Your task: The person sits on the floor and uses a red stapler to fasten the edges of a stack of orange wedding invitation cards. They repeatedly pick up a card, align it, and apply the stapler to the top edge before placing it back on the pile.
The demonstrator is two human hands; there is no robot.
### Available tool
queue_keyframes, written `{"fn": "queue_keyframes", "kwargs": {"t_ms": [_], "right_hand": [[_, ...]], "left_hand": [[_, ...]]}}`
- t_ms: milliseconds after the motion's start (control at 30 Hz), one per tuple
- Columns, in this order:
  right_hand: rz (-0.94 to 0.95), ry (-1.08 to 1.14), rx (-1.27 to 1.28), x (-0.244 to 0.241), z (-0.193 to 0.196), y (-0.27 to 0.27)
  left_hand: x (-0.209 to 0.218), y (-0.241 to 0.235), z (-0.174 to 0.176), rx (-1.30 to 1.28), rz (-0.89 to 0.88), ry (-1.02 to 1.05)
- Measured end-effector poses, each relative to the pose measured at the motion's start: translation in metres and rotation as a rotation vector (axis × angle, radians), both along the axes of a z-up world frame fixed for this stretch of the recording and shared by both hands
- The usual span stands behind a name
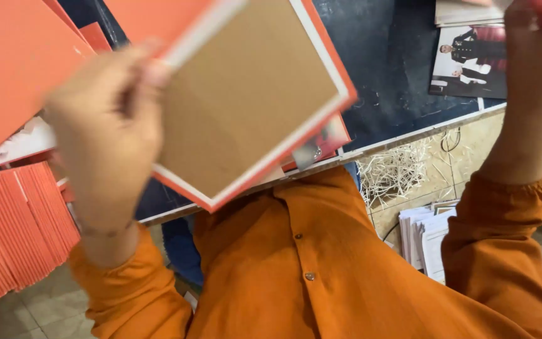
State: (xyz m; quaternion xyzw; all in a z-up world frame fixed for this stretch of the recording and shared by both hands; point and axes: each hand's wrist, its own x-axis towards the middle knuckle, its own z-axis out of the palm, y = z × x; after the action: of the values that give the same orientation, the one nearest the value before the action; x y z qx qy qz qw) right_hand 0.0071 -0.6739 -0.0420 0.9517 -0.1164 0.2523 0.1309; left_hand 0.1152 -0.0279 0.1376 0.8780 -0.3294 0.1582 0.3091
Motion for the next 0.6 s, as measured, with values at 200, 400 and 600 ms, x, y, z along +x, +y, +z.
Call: {"fn": "queue_keyframes", "kwargs": {"t_ms": [200, 400, 600], "right_hand": [[0.196, -0.315, 0.184, -0.001, 0.096, 0.156], [0.915, 0.077, 0.519, -0.024, 0.146, 0.328], [1.012, 0.243, 0.512, -0.015, 0.158, 0.369]], "left_hand": [[-0.017, -0.053, -0.056, 0.094, 0.084, 0.150], [-0.068, -0.080, -0.020, -0.449, -0.078, 0.980], [-0.075, -0.069, -0.010, -0.457, -0.101, 0.740]]}}
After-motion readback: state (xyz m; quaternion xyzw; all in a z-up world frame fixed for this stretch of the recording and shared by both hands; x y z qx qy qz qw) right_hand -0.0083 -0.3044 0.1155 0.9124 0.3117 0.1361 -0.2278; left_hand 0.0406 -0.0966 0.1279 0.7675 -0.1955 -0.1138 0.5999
